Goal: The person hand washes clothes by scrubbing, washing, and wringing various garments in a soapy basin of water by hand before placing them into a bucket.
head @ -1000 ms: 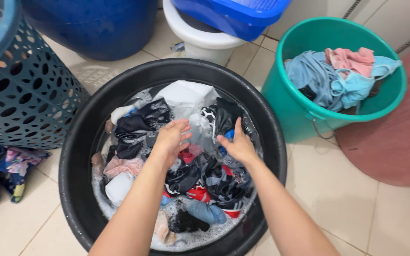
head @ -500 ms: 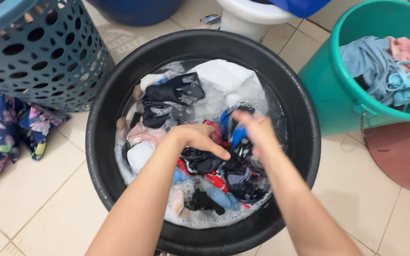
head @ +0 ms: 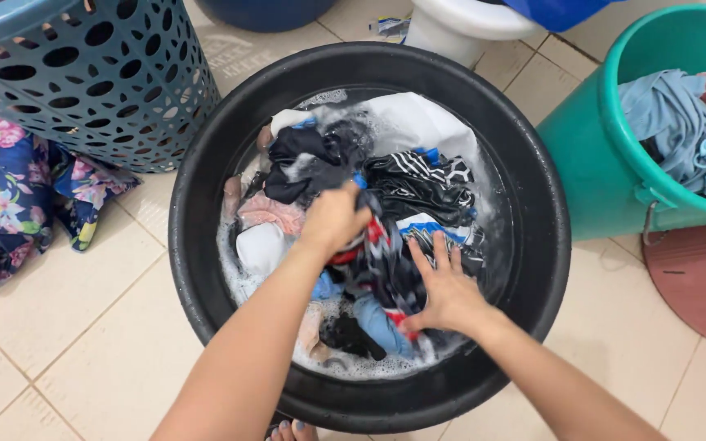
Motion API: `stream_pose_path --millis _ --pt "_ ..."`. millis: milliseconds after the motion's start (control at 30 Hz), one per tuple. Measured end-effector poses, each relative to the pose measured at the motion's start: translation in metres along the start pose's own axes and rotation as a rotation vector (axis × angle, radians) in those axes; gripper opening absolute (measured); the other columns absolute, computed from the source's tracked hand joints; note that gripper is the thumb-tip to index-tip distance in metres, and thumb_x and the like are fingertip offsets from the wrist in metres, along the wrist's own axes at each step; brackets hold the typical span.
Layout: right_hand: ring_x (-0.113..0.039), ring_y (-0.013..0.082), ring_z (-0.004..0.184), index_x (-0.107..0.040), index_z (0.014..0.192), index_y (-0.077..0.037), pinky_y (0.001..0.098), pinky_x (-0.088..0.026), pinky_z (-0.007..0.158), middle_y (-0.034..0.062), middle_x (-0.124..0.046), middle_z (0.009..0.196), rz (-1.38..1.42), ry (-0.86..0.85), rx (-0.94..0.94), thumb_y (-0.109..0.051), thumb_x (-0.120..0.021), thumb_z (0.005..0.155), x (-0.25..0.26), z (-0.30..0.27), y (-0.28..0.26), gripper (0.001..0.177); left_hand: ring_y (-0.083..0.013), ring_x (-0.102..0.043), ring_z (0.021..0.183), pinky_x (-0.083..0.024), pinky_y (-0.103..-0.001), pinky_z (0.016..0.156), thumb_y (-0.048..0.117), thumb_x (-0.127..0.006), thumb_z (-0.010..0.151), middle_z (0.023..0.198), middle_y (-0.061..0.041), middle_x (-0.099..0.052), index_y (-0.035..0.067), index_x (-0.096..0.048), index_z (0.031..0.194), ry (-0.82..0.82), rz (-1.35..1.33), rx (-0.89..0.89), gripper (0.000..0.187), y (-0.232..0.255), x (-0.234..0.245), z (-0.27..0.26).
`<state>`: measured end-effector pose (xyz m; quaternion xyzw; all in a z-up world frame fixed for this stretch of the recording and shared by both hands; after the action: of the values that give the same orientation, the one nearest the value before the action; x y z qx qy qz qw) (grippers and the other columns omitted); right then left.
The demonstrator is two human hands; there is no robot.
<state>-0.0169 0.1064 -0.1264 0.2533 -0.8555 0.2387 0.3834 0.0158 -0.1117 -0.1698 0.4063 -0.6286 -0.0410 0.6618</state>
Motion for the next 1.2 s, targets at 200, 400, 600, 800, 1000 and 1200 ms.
stream_pose_path --millis 200,400,600,800,1000,1200 --pt "-0.067 0.0330 0.097 -0.067 0.123 -0.009 0.0414 -0.054 0.084 0.0214 -0.066 0.116 0.491 0.604 -0.053 -0.022 -0.079 0.078 -0.029 0.062 0.043 0.048 -0.0430 -0.071 0.100 -0.054 -0.045 0.090 0.036 -0.070 0.084 0.101 -0.029 -0.073 0.001 -0.066 0.116 0.525 -0.511 0.177 0.047 -0.001 0.039 0.034" --pt "-0.067 0.0131 0.083 -0.070 0.101 0.001 0.0271 -0.054 0.073 0.0105 -0.074 0.096 1.339 0.897 0.113 0.003 -0.072 0.081 0.038 0.119 0.065 0.021 -0.0304 -0.073 0.101 -0.055 -0.037 0.093 0.024 -0.069 0.087 0.107 -0.021 -0.077 -0.001 -0.068 0.116 0.650 -0.918 0.049 0.039 0.054 0.103 0.041" --pt "-0.067 0.0117 0.108 -0.057 0.126 -0.014 0.0287 -0.057 0.085 0.0028 -0.060 0.126 1.252 0.719 0.233 -0.008 -0.080 0.076 0.111 0.076 0.001 0.055 -0.0217 -0.060 0.122 -0.050 -0.033 0.102 0.019 -0.080 0.084 0.140 -0.017 -0.057 0.007 -0.038 0.149 0.335 -0.998 -0.225 0.078 0.040 0.128 0.052" --pt "-0.072 0.0257 0.110 -0.076 0.114 -0.013 0.0387 -0.058 0.094 0.0096 -0.074 0.122 0.610 0.541 0.450 -0.029 -0.078 0.085 0.008 0.083 -0.048 0.033 -0.0323 -0.074 0.096 -0.058 -0.044 0.090 0.023 -0.072 0.078 0.098 -0.014 -0.076 0.011 -0.078 0.103 0.059 -0.053 -0.117 0.028 -0.075 0.066 0.032" --pt "-0.067 0.0373 0.107 -0.074 0.124 -0.002 0.0456 -0.051 0.085 0.0221 -0.071 0.126 0.077 0.722 0.746 -0.036 -0.083 0.061 -0.085 0.060 -0.111 0.072 -0.0513 -0.067 0.094 -0.056 -0.054 0.077 0.028 -0.089 0.047 0.112 -0.030 -0.065 -0.003 -0.063 0.118 0.322 0.148 0.087 0.082 -0.155 0.001 -0.028" --pt "-0.068 0.0265 0.077 -0.075 0.101 -0.004 0.0364 -0.053 0.072 0.0156 -0.073 0.088 0.551 0.437 0.078 -0.039 -0.071 0.093 -0.056 0.082 -0.011 0.036 -0.0468 -0.070 0.088 -0.056 -0.053 0.081 0.020 -0.068 0.089 0.111 -0.025 -0.066 0.009 -0.071 0.105 0.133 0.098 0.099 0.020 -0.104 0.012 -0.069"
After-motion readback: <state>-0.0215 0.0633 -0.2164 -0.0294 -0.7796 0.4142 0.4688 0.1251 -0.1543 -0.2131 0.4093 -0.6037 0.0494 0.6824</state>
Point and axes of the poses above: each hand's wrist, its own z-axis towards the middle knuckle, its own x-axis out of the back of the hand, y = z × x, the point moved 3 cm from there along z, towards the middle knuckle
